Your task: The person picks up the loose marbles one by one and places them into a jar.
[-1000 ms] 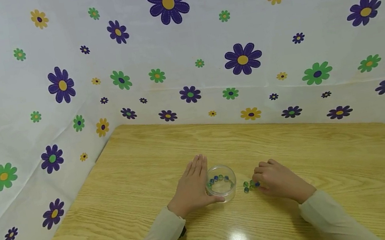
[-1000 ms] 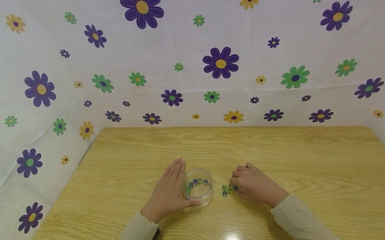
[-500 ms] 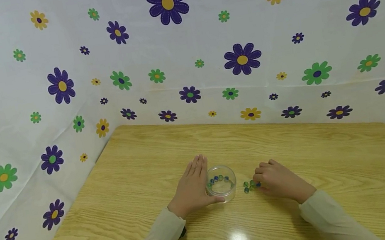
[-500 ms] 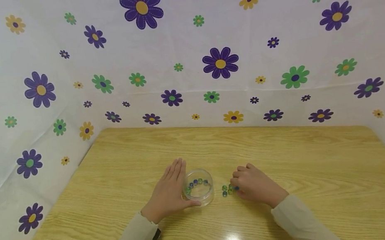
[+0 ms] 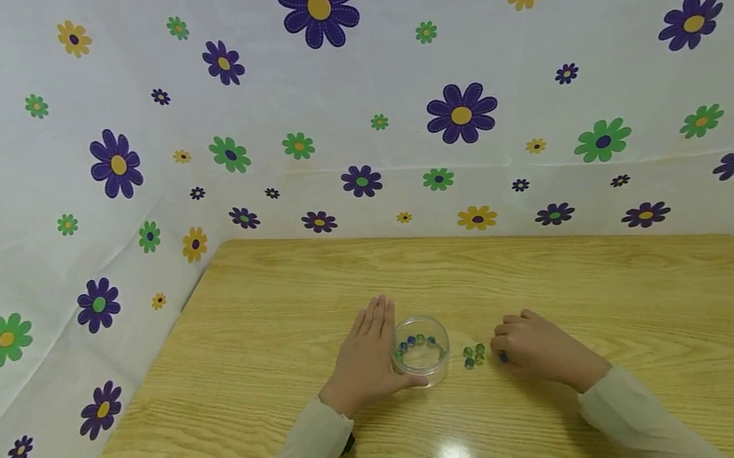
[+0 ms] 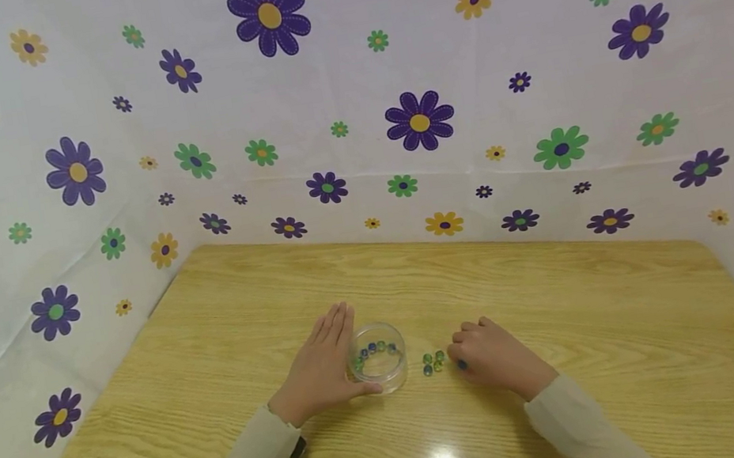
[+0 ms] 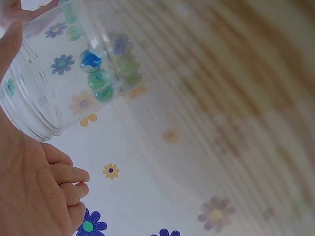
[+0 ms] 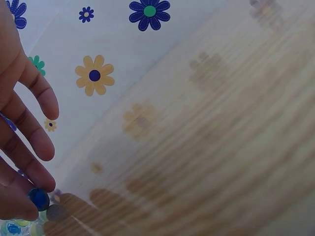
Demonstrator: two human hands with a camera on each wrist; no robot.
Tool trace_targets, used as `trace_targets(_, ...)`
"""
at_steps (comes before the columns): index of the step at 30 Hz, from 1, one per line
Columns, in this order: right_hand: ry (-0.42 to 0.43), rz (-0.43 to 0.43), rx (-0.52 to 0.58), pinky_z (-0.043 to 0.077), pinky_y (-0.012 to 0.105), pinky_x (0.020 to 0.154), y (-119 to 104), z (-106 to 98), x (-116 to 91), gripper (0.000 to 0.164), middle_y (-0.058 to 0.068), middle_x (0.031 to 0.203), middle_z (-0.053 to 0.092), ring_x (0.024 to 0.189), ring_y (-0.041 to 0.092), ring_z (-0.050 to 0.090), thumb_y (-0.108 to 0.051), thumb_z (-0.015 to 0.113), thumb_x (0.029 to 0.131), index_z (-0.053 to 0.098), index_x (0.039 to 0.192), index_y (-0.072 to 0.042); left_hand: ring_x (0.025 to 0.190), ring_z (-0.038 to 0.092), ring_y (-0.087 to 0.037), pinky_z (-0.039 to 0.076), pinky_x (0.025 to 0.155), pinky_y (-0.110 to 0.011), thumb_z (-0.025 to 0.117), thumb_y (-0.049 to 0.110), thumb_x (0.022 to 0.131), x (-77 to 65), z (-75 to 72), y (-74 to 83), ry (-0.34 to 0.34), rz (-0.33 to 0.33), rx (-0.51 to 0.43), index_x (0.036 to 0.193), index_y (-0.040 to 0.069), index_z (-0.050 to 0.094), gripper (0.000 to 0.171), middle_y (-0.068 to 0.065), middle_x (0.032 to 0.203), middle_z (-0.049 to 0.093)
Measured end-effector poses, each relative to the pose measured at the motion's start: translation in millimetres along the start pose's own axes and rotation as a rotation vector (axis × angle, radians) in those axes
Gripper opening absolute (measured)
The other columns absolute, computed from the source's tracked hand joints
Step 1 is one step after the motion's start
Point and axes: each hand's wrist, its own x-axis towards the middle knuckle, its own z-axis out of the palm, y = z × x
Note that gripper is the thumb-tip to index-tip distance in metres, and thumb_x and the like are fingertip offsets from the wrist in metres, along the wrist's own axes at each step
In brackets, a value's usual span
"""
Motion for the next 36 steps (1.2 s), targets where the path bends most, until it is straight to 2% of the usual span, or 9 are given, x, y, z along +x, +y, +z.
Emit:
trace_targets(11, -0.037, 0.023, 0.012, 0.033, 0.023, 0.057, 0, -5, -8, 0.014, -0.008, 0.068, 0.058, 0.065, 0.010, 0.048, -0.012, 0.078, 0.073, 0.065, 0.071, -0.018, 0.146, 0.013, -0.030, 0.017, 0.120, -0.041, 0.058, 0.075, 0.071, -0.4, 1.5, -0.8, -0.004, 0.002, -0.003, 0.148, -0.005, 0.014, 0.120, -0.021, 0.156, 0.016)
trace_targets(19, -0.026, 0.020, -0.001, 0.037, 0.025, 0.057, 2, -4, -13, 0.013, -0.007, 0.068, 0.058, 0.065, 0.011, 0.050, -0.009, 0.076, 0.071, 0.065, 0.071, -0.016, 0.146, 0.012, -0.030, 0.015, 0.120, -0.041, 0.057, 0.076, 0.071, 0.5, 2.7, -1.2, -0.001, -0.001, 0.001, 0.149, -0.005, 0.012, 0.121, -0.021, 0.156, 0.015)
trace_targets(36, -0.020, 0.026, 0.022, 0.036, 0.025, 0.058, 3, -5, -18, 0.014, -0.007, 0.072, 0.060, 0.067, 0.010, 0.050, -0.007, 0.076, 0.071, 0.065, 0.072, -0.017, 0.146, 0.015, -0.031, 0.018, 0.119, -0.041, 0.058, 0.074, 0.072, -1.8, -0.2, -0.2, 0.010, 0.015, 0.017, 0.148, -0.006, 0.014, 0.119, -0.022, 0.155, 0.017)
